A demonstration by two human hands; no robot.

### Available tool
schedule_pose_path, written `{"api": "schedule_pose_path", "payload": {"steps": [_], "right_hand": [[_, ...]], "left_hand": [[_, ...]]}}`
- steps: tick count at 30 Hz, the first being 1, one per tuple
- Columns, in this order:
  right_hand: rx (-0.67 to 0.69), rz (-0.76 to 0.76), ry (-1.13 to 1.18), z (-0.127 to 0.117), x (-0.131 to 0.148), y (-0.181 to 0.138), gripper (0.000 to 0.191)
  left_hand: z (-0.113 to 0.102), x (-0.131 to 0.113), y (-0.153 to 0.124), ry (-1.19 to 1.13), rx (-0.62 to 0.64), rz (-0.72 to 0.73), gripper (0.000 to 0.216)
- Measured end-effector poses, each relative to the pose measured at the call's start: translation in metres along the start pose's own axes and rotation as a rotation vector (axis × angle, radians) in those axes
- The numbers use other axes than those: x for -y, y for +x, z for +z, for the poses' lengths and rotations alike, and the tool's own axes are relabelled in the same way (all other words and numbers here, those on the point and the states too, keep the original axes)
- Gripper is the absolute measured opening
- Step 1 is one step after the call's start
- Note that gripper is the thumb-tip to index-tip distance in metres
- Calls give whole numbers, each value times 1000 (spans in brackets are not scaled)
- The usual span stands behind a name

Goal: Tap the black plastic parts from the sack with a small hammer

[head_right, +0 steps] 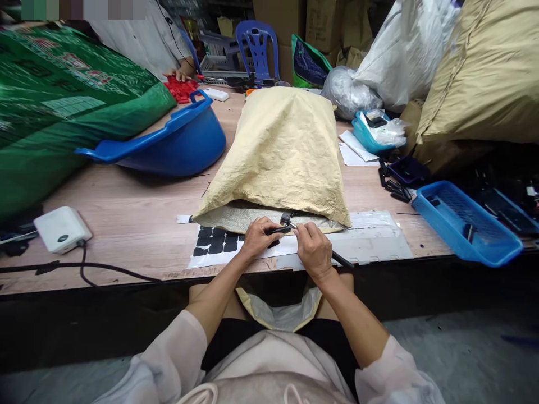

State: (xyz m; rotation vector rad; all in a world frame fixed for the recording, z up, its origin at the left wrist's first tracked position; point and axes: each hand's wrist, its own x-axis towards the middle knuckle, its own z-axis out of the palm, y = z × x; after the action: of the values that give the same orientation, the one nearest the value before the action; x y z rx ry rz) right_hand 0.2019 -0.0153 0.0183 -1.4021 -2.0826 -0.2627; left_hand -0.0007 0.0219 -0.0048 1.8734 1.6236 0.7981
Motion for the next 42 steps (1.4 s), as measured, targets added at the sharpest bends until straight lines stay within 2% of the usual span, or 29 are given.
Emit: {"api": "schedule_pose_path", "payload": {"steps": [6,10,15,19,23,34,42], "right_hand": [[26,-4,-29,1,-12,-1,26],[-12,-16,-55,0,-39,11,26],[134,-189,22,5,-84,19,26],[214,-236,90,9,-103,19,23],[234,-223,146,11,-105,18,18],[270,-196,102,11,-99,19,20],[272,-179,123,12,-100,20,20]], "left_hand": [[1,1,0,25,-5,-2,14],[0,1,-1,32,-6,9,14],[0,1,-1,35,14,22,12],[-1,2,-2,40,20,30,13],[-2,1,-3,33,21,35,12],[-3,4,-3,61,44,33,11],[-17,-6,-8,-44,110,88,11]]}}
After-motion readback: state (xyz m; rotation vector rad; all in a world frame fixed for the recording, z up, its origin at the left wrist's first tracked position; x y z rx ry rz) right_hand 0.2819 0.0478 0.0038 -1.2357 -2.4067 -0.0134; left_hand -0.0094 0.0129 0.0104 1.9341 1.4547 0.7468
